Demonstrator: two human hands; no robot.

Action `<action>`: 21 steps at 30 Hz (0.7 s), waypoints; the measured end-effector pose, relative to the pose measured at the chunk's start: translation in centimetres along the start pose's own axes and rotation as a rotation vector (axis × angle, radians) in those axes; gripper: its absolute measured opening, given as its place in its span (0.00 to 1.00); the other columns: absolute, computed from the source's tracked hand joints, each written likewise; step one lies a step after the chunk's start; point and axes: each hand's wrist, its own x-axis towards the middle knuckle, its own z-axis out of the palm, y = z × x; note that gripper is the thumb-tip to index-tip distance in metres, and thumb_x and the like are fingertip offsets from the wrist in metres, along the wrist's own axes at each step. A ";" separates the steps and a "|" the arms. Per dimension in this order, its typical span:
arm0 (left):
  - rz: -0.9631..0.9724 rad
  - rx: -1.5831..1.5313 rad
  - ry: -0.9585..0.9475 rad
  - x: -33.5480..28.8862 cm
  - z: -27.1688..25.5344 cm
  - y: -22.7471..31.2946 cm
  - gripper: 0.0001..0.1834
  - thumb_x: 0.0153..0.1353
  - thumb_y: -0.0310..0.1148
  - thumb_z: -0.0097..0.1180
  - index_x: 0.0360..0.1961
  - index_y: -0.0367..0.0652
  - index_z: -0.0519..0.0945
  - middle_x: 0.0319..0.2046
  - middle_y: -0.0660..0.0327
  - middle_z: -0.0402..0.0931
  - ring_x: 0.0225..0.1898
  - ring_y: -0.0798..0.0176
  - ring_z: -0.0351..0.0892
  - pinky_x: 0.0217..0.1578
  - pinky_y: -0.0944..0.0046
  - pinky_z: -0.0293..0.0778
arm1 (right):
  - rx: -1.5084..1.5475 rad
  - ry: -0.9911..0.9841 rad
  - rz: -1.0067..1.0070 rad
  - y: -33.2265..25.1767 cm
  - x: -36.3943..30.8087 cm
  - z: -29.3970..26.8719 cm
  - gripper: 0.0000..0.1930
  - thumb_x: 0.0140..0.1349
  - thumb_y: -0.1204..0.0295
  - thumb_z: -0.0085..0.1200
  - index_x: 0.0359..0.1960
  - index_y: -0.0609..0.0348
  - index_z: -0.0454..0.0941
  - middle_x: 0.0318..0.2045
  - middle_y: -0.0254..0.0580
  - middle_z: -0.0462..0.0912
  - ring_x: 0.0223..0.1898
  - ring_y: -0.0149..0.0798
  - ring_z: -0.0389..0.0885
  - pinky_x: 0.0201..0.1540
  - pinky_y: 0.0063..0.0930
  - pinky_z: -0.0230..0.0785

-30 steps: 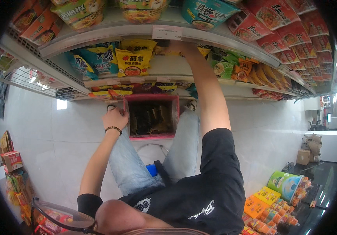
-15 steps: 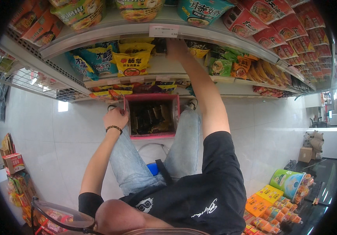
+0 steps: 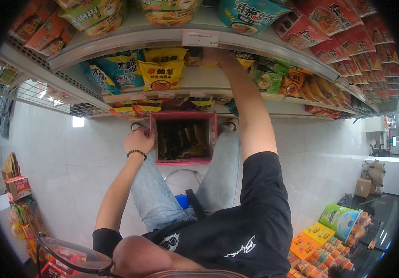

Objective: The person takes various snack packages from a pink box on their lap and places them onto a grocery store shelf, organizing and grouping similar items together.

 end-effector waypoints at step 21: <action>-0.022 -0.068 0.013 0.1 0.2 -0.1 0.17 0.57 0.45 0.53 0.28 0.42 0.85 0.29 0.48 0.83 0.34 0.43 0.83 0.37 0.48 0.79 | 0.097 0.029 0.011 1.8 -2.6 -4.8 0.34 0.58 0.47 0.60 0.60 0.58 0.72 0.48 0.52 0.81 0.49 0.49 0.80 0.49 0.45 0.73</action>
